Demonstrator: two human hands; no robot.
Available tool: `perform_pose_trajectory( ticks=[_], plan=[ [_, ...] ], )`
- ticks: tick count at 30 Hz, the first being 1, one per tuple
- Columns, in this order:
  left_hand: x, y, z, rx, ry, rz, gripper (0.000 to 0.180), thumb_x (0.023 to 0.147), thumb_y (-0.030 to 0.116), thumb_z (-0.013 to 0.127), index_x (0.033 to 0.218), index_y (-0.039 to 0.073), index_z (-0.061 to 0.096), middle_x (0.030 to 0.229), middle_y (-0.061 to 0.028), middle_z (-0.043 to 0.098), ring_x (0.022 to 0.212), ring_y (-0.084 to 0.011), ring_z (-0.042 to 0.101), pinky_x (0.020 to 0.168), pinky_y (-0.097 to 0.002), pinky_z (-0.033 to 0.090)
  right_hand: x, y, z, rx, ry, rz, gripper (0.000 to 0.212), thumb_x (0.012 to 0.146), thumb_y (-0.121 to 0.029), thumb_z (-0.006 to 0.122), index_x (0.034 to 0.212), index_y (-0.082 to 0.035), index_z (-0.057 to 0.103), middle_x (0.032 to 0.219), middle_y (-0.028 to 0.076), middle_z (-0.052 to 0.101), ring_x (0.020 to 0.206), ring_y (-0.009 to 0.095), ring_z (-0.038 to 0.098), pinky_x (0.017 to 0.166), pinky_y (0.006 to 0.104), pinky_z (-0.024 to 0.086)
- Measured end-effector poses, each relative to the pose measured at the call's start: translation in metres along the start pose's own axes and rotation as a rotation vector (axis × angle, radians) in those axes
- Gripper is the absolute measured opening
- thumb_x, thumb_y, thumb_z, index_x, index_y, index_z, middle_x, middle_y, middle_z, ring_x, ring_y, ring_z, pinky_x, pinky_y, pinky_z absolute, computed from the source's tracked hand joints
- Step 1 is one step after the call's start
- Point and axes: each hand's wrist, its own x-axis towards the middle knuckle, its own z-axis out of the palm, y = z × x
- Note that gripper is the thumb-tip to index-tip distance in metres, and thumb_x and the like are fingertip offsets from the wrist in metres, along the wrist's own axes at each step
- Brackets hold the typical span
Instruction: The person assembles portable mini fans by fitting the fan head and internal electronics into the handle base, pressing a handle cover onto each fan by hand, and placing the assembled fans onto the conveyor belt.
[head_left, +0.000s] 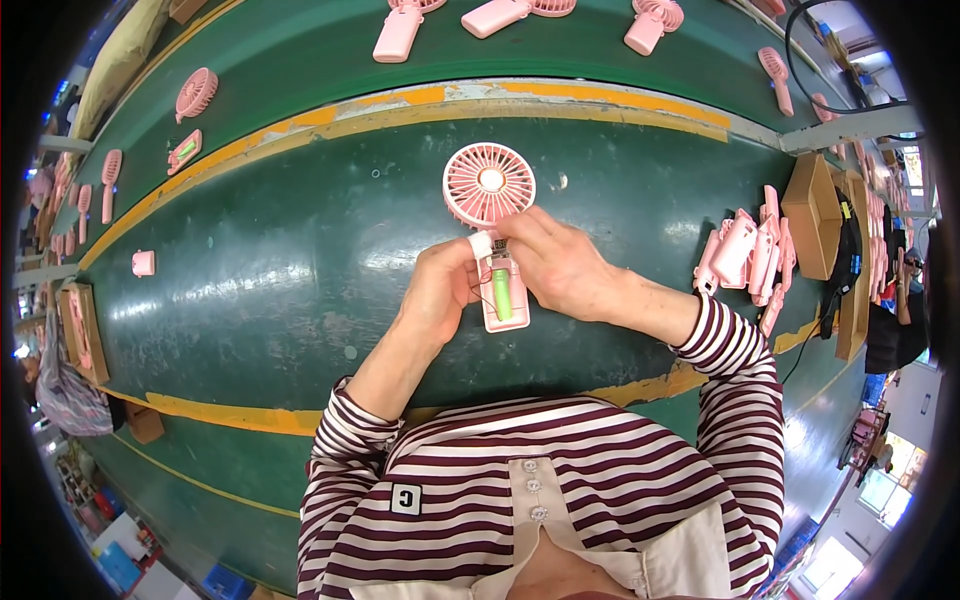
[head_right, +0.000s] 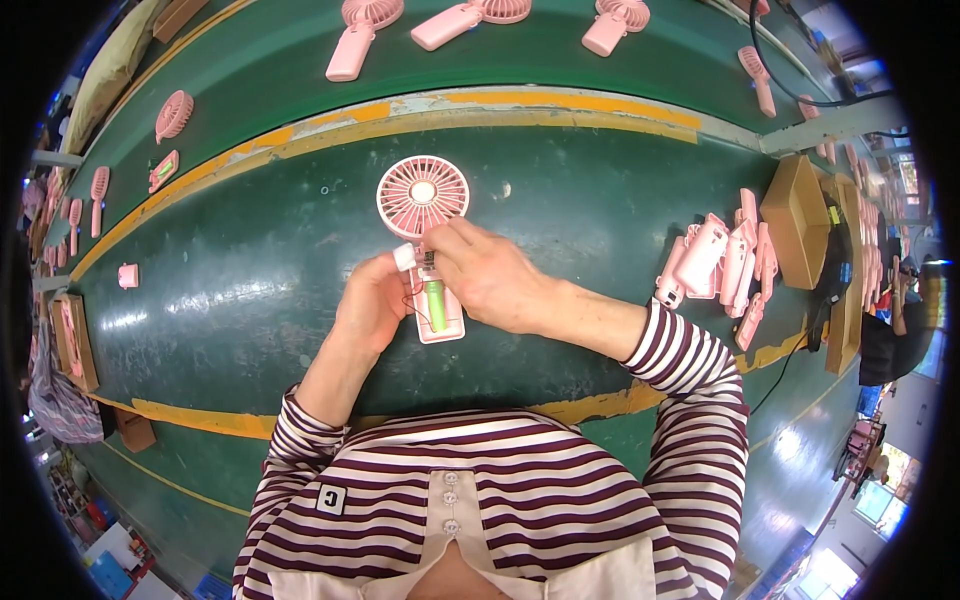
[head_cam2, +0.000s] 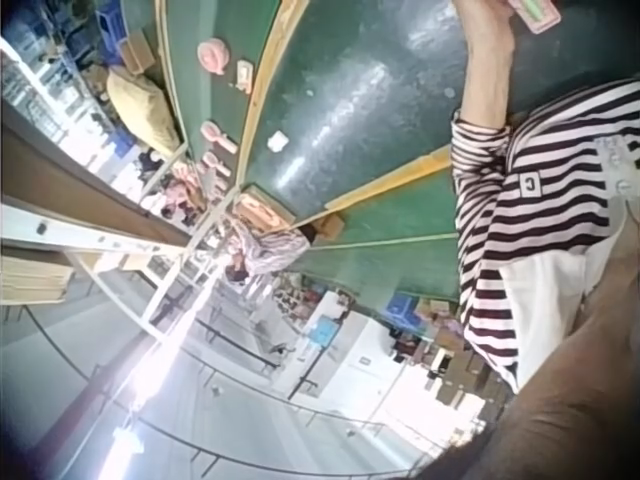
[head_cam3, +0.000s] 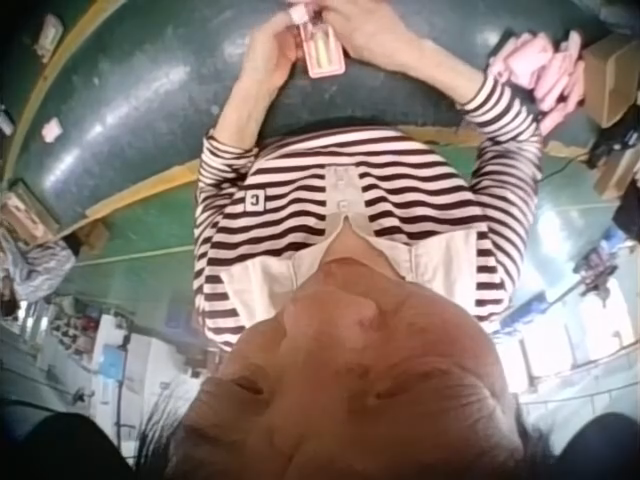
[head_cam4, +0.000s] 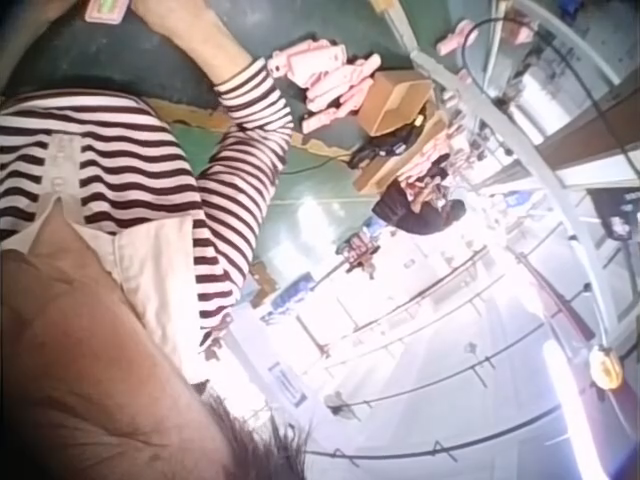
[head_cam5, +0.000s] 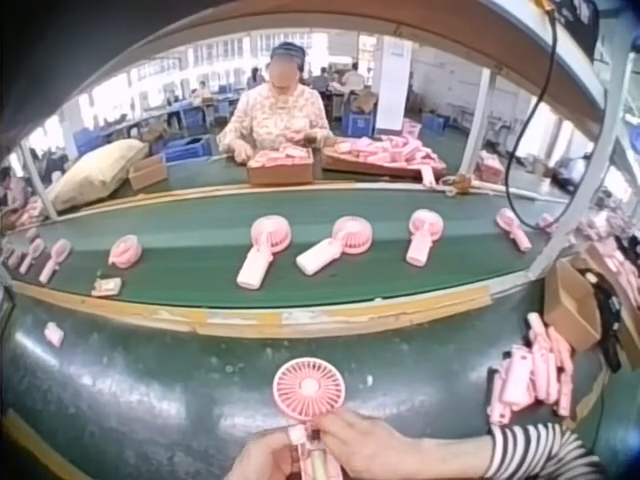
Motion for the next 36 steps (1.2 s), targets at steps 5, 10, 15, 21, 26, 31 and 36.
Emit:
perform_pose_trajectory(
  ticks=[5,10,15,21,26,31,36],
  plan=[
    [0.0,-0.002,0.005,0.147,0.027,0.005,0.023,0.081,0.006,0.053,0.101,-0.004,0.058,0.086,-0.0082,0.062,0.071,-0.0148,0.06,0.064,-0.0272,0.05,0.0,-0.003,0.001,-0.036,-0.053,0.01,0.02,0.057,-0.004,0.058,0.075,0.003,0.05,0.094,0.013,0.048,0.082,0.026,0.051,0.06,0.0313,0.049],
    [0.0,-0.006,0.006,0.175,0.059,0.036,0.02,0.081,0.002,0.053,0.099,-0.006,0.057,0.087,-0.0105,0.062,0.071,-0.016,0.061,0.063,-0.0274,0.051,0.0,-0.004,0.002,-0.051,-0.069,0.004,0.023,0.055,-0.007,0.057,0.074,0.004,0.051,0.093,0.014,0.048,0.081,0.026,0.051,0.061,0.0311,0.049],
    [0.004,-0.012,0.002,0.173,0.058,0.036,0.02,0.081,0.002,0.052,0.099,-0.006,0.057,0.086,-0.0103,0.062,0.07,-0.0161,0.061,0.063,-0.027,0.051,-0.001,-0.003,0.001,-0.057,-0.042,-0.05,0.023,0.055,-0.009,0.058,0.073,0.003,0.051,0.09,0.014,0.048,0.08,0.025,0.051,0.062,0.031,0.048],
    [0.005,-0.01,0.012,0.115,0.117,0.013,0.02,0.08,0.003,0.052,0.097,-0.007,0.057,0.083,-0.0095,0.061,0.068,-0.0148,0.06,0.061,-0.0259,0.049,-0.005,0.0,0.004,-0.16,-0.058,0.054,0.023,0.055,-0.01,0.06,0.075,-0.001,0.051,0.086,0.01,0.049,0.077,0.024,0.051,0.057,0.031,0.048],
    [0.007,-0.005,0.007,0.095,0.086,-0.012,0.021,0.08,0.005,0.052,0.098,-0.006,0.056,0.083,-0.0087,0.06,0.068,-0.0144,0.059,0.059,-0.0253,0.047,-0.003,0.008,0.006,0.01,-0.018,0.068,0.021,0.058,-0.008,0.061,0.075,-0.001,0.051,0.084,0.009,0.048,0.075,0.024,0.05,0.055,0.0319,0.047],
    [0.013,0.0,-0.002,-0.013,-0.121,-0.103,0.025,0.082,0.005,0.05,0.104,-0.006,0.053,0.091,-0.0095,0.06,0.078,-0.0149,0.061,0.068,-0.0268,0.051,-0.005,0.007,0.003,0.021,0.002,0.053,0.021,0.06,-0.007,0.062,0.076,-0.001,0.052,0.086,0.008,0.049,0.076,0.024,0.051,0.059,0.0331,0.045],
    [0.012,-0.004,0.005,0.027,0.022,-0.028,0.025,0.08,0.001,0.05,0.103,-0.005,0.053,0.09,-0.0082,0.06,0.077,-0.0141,0.059,0.063,-0.0261,0.048,-0.002,0.004,0.002,0.0,-0.013,0.118,0.019,0.062,-0.005,0.062,0.078,-0.001,0.052,0.089,0.009,0.051,0.079,0.026,0.051,0.065,0.0344,0.042]
  ],
)
